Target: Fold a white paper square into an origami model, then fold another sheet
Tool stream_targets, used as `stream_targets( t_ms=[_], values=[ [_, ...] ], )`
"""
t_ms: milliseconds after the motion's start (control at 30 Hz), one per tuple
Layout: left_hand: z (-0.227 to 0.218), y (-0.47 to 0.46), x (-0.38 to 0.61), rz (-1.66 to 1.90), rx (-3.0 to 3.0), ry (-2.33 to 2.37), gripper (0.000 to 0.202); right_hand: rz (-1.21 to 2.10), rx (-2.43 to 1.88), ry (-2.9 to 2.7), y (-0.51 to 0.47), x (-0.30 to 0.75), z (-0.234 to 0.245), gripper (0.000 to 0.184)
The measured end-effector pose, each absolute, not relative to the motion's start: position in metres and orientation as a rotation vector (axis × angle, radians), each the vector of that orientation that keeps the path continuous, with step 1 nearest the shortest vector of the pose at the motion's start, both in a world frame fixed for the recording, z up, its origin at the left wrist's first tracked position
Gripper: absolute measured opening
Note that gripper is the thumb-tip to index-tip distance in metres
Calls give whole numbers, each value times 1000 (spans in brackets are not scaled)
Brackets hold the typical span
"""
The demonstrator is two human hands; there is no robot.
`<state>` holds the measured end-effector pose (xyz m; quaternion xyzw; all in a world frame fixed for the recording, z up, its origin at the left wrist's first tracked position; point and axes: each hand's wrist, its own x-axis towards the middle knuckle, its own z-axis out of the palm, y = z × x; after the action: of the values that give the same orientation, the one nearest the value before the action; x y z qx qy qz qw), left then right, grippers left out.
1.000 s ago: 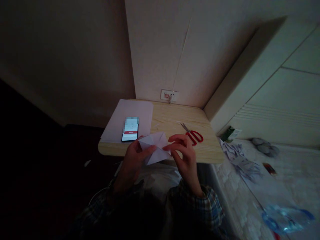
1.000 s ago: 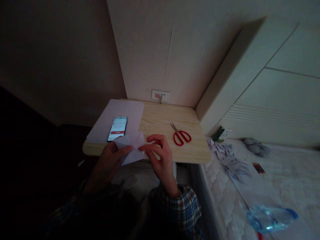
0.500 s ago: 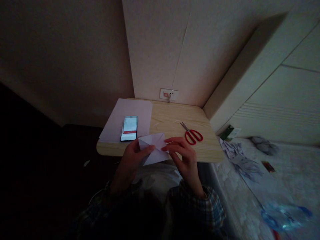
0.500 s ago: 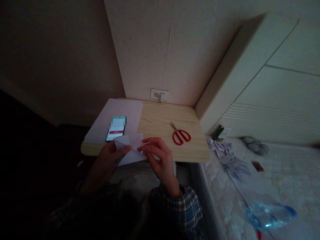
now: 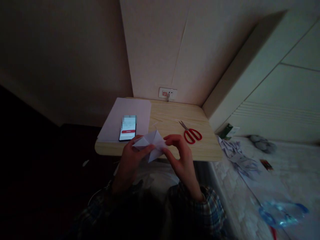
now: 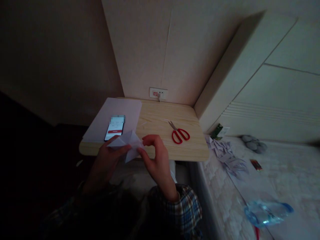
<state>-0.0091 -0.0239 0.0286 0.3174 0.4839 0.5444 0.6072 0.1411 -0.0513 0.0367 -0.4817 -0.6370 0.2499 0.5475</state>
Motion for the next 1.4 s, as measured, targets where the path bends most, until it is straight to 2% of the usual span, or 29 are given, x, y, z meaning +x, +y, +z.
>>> stream_targets(
  t_ms=[67, 200, 333, 667, 967, 1167, 1400],
  values=[
    [28, -25, -9, 1279, 748, 1114, 46, 664, -1178, -1391, -50, 138, 35, 19],
    [28, -26, -8, 1297, 772, 1116, 42, 693, -1241, -1416, -50, 135, 36, 8],
    [27, -25, -7, 1320, 774, 1104, 41, 725, -1257, -1448, -53, 135, 41, 11],
    [25, -25, -11, 1280, 830, 1193, 52, 761, -1276, -1405, -52, 136, 40, 10],
    [28, -25, -16, 1194, 932, 1246, 55, 788, -1282, -1462, -52, 138, 40, 17],
    [35, -25, -16, 1227, 1120, 1248, 44, 765, -1242, -1520, -52, 137, 42, 7],
    [39, -29, -15, 1149, 1168, 1237, 39, 677, -1279, -1497, -51, 133, 42, 17]
  ],
)
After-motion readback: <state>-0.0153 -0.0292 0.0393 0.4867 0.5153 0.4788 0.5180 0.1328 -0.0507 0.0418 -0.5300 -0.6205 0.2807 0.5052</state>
